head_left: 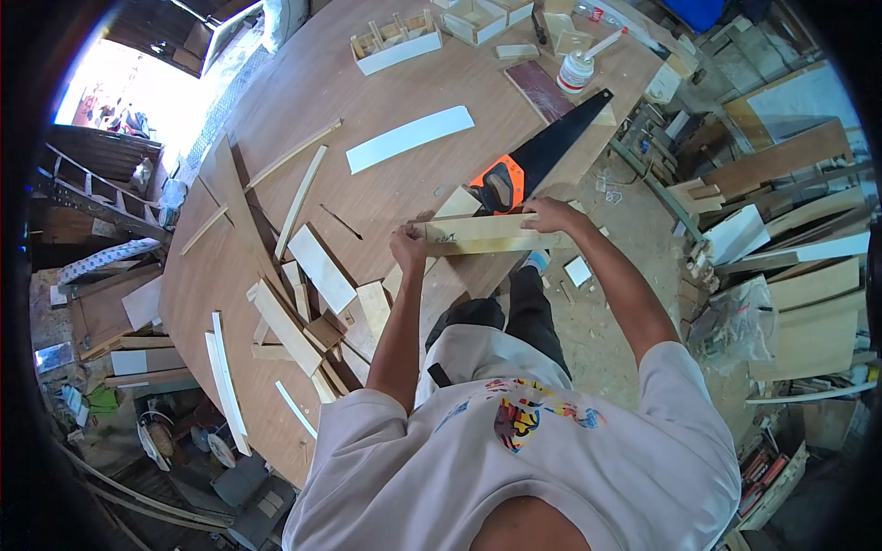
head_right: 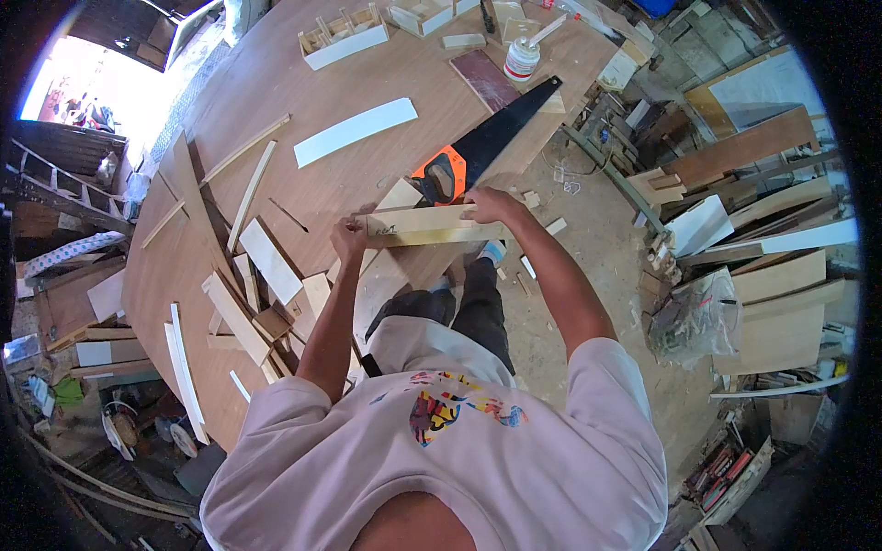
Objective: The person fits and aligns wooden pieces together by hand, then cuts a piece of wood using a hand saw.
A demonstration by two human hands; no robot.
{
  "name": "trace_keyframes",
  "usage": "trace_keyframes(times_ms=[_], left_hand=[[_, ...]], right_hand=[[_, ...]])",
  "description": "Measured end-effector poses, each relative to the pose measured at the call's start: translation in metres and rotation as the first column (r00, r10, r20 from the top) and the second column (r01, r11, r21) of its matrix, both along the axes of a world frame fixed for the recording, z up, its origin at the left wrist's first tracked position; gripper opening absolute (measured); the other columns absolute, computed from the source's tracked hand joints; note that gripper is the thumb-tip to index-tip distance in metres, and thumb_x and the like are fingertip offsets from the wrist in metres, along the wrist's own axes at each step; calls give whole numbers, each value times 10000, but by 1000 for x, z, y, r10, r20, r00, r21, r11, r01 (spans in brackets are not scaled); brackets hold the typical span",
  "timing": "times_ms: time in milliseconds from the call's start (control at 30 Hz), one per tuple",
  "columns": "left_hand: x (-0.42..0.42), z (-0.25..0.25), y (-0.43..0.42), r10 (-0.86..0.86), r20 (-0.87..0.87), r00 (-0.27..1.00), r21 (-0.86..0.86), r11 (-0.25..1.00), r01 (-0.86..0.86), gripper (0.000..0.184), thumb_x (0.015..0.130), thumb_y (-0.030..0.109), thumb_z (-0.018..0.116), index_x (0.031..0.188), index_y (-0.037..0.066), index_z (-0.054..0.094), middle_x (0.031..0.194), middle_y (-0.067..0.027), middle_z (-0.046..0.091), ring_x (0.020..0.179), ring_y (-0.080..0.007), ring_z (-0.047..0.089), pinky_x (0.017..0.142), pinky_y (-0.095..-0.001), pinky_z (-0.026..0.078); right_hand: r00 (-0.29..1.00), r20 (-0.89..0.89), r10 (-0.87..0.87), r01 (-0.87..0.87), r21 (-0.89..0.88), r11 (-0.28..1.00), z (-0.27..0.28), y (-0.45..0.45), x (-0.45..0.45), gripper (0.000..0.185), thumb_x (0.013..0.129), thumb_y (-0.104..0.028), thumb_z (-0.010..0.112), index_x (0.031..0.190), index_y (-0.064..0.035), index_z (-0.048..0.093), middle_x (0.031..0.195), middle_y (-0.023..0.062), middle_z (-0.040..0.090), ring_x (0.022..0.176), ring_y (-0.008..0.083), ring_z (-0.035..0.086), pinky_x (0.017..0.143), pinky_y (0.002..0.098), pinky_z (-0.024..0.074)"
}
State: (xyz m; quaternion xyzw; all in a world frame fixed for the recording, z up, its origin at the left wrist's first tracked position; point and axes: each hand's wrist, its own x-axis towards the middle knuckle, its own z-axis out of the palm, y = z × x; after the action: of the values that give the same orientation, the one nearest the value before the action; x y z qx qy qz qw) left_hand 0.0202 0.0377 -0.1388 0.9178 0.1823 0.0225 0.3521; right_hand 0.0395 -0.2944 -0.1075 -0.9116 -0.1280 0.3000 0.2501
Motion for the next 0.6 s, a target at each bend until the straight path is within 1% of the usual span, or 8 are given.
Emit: trace_keyframes(times_ms=[133, 200, 233, 300, 433, 500, 533, 600], left_hand=[[1, -16, 4, 7, 63, 998, 59, 998, -11, 216, 713, 151, 674, 860, -7, 683, 764, -171, 680, 730, -287, 679, 664, -368, 520], [2, -15, 4, 54, 2, 999, -29, 998, -54, 239, 712, 167, 683, 880, -3, 682, 767, -163, 684, 725, -267, 680, 668, -361, 523], [1, -12, 3, 54, 3, 999, -27, 998, -54, 239, 712, 167, 683, 880, -3, 682, 767, -163, 684, 725, -267, 680, 668, -361, 523], [2, -6, 3, 38, -21, 999, -95, 995, -40, 215, 684, 111, 691, 862, -8, 672, 766, -170, 656, 707, -266, 657, 657, -362, 513], [1, -4, 2, 69, -31, 997, -75, 995, -71, 192, 692, 119, 690, 836, -6, 673, 755, -166, 666, 709, -257, 664, 664, -349, 516], [2, -5, 5, 48, -68, 997, -107, 993, -55, 196, 700, 123, 686, 846, -8, 678, 763, -165, 674, 721, -254, 670, 672, -339, 517], [0, -6, 8, 53, -71, 996, -105, 993, -61, 196, 700, 123, 686, 846, -8, 678, 763, -165, 674, 721, -254, 670, 672, -339, 517], [-1, -10, 14, -12, 4, 1000, -131, 991, 12, 211, 701, 125, 683, 864, -9, 681, 783, -175, 677, 730, -251, 674, 672, -334, 518]], right_hand=[[996, -79, 30, -31, -22, 999, -24, -2, 17, 456, 761, -419, 676, 999, -30, 662, 971, 166, 662, 915, 300, 631, 792, 393, 481], [979, -196, 55, -54, 13, 998, -27, -3, 23, 423, 773, -394, 667, 969, -20, 678, 889, 157, 680, 837, 252, 649, 751, 374, 489], [979, -196, 56, -54, 16, 998, -28, -3, 25, 423, 773, -394, 667, 969, -20, 678, 889, 157, 680, 837, 252, 649, 751, 374, 489], [958, -279, 62, -46, 63, 997, -28, -2, 28, 391, 778, -364, 661, 975, -28, 685, 837, 133, 683, 784, 206, 642, 721, 360, 487], [964, -255, 80, -59, 89, 994, -28, -3, 21, 345, 787, -308, 643, 955, -7, 663, 843, 128, 670, 780, 194, 627, 708, 350, 473], [982, -178, 68, -30, 205, 978, -27, -4, 14, 314, 764, -270, 653, 925, 1, 658, 789, 119, 655, 736, 195, 613, 689, 346, 468], [981, -181, 73, -35, 207, 978, -26, -4, 9, 314, 764, -270, 653, 925, 1, 658, 789, 119, 655, 736, 195, 613, 689, 346, 468], [984, -175, -12, 47, 195, 980, -19, -5, -2, 291, 751, -241, 663, 907, 5, 649, 760, 106, 641, 724, 185, 605, 684, 339, 466]])
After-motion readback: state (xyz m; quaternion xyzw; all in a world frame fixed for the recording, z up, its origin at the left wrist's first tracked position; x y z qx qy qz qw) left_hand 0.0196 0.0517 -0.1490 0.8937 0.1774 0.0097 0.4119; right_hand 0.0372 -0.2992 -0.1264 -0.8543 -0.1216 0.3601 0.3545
